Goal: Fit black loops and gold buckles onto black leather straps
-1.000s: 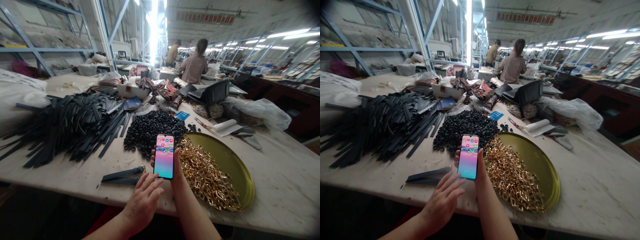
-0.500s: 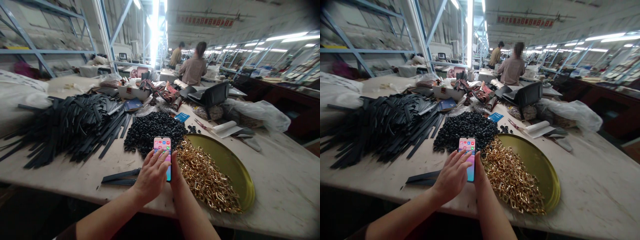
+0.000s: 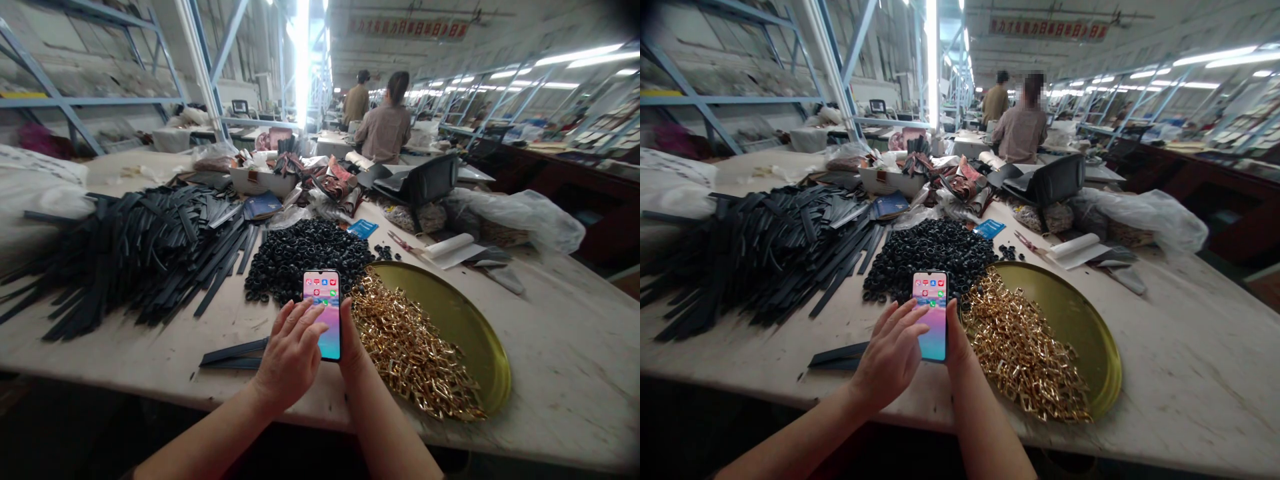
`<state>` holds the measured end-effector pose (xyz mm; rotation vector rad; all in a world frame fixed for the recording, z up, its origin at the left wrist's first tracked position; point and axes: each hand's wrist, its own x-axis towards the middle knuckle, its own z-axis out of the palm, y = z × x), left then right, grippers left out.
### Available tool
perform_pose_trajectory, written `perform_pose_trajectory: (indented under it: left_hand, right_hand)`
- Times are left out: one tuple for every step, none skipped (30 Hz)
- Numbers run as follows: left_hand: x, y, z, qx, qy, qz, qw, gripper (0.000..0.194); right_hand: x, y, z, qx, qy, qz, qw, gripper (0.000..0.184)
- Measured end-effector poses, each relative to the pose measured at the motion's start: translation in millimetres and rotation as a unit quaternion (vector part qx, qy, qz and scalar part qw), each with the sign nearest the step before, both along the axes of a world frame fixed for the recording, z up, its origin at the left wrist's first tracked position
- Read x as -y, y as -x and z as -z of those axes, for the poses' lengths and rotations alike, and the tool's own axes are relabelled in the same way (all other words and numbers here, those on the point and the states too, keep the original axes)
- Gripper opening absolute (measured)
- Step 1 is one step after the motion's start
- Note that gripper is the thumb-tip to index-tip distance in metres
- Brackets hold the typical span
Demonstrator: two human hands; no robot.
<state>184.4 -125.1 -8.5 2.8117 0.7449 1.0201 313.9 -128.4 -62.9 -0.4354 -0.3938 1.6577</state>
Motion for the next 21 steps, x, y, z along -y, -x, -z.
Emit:
perform_pose_trajectory:
  left_hand:
    - [0.8,2.5,1.4,-0.001,0.000,-0.001,1.000,0.026]
    - [1.5,4.6,2.8,-0.001,-0.001,-0.001,1.000,0.026]
    - [2.1,6.6,4.3,0.000,-0.003,-0.001,1.000,0.026]
    - [2.6,8.4,5.8,0.000,-0.005,0.000,1.000,0.026]
    - [3.0,10.1,7.3,0.000,-0.005,-0.001,1.000,0.025]
    - [3.3,11.8,8.7,0.000,-0.003,-0.001,1.000,0.025]
    - [3.6,13.4,9.9,0.000,0.001,-0.002,1.000,0.025]
    - [3.8,15.0,11.0,-0.002,0.005,-0.003,1.000,0.025]
    - [4.0,16.4,11.9,-0.003,0.009,-0.004,1.000,0.026]
    - [4.1,17.8,12.7,-0.003,0.012,-0.005,1.000,0.026]
    - [4.3,18.9,13.2,-0.003,0.014,-0.006,1.000,0.026]
    - [4.4,19.8,13.6,-0.002,0.015,-0.006,1.000,0.027]
    - [4.5,20.4,13.9,0.000,0.015,-0.006,1.000,0.027]
    - [4.6,20.9,14.1,0.002,0.014,-0.006,1.000,0.026]
    - [4.7,21.2,14.2,0.005,0.013,-0.006,1.000,0.026]
    - [4.8,21.5,14.2,0.007,0.012,-0.006,1.000,0.025]
    - [4.8,21.6,14.2,0.008,0.011,-0.007,1.000,0.025]
    - [4.8,21.7,14.2,0.009,0.010,-0.008,1.000,0.025]
    - [4.7,21.8,14.2,0.010,0.010,-0.009,1.000,0.025]
    - [4.6,21.8,14.1,0.009,0.011,-0.009,1.000,0.025]
    - [4.5,21.8,14.0,0.008,0.013,-0.010,1.000,0.025]
  right_hand:
    - [0.0,0.1,-0.5,0.000,-0.001,-0.004,1.000,0.070]
    - [0.0,0.2,-0.6,0.000,-0.003,-0.009,1.000,0.071]
    - [0.0,0.2,-0.2,0.000,-0.003,-0.017,1.000,0.074]
    - [-0.1,0.3,0.6,0.000,-0.004,-0.025,1.000,0.077]
    - [-0.1,0.3,1.6,-0.001,-0.006,-0.032,0.999,0.079]
    - [-0.3,0.3,2.7,-0.001,-0.007,-0.037,0.999,0.082]
    - [-0.4,0.2,3.7,-0.001,-0.010,-0.039,0.999,0.083]
    - [-0.6,0.1,4.6,0.000,-0.012,-0.040,0.999,0.083]
    - [-0.8,-0.1,5.4,0.002,-0.014,-0.039,0.999,0.083]
    - [-0.9,-0.2,6.0,0.005,-0.015,-0.035,0.999,0.081]
    - [-0.9,-0.4,6.5,0.008,-0.014,-0.028,0.999,0.079]
    - [-0.8,-0.6,6.9,0.012,-0.013,-0.019,1.000,0.077]
    - [-0.7,-0.7,7.3,0.015,-0.010,-0.010,1.000,0.076]
    - [-0.5,-0.8,7.7,0.017,-0.007,-0.001,1.000,0.074]
    - [-0.4,-0.9,8.0,0.019,-0.004,0.007,1.000,0.073]
    - [-0.2,-0.9,8.3,0.020,-0.001,0.013,1.000,0.072]
    - [0.0,-1.0,8.6,0.020,0.000,0.016,1.000,0.072]
    - [0.2,-1.0,8.7,0.021,0.002,0.019,1.000,0.072]
    - [0.3,-1.0,8.7,0.022,0.003,0.020,1.000,0.072]
    - [0.3,-1.0,8.7,0.024,0.005,0.020,1.000,0.072]
    - [0.3,-1.0,8.5,0.025,0.005,0.020,0.999,0.072]
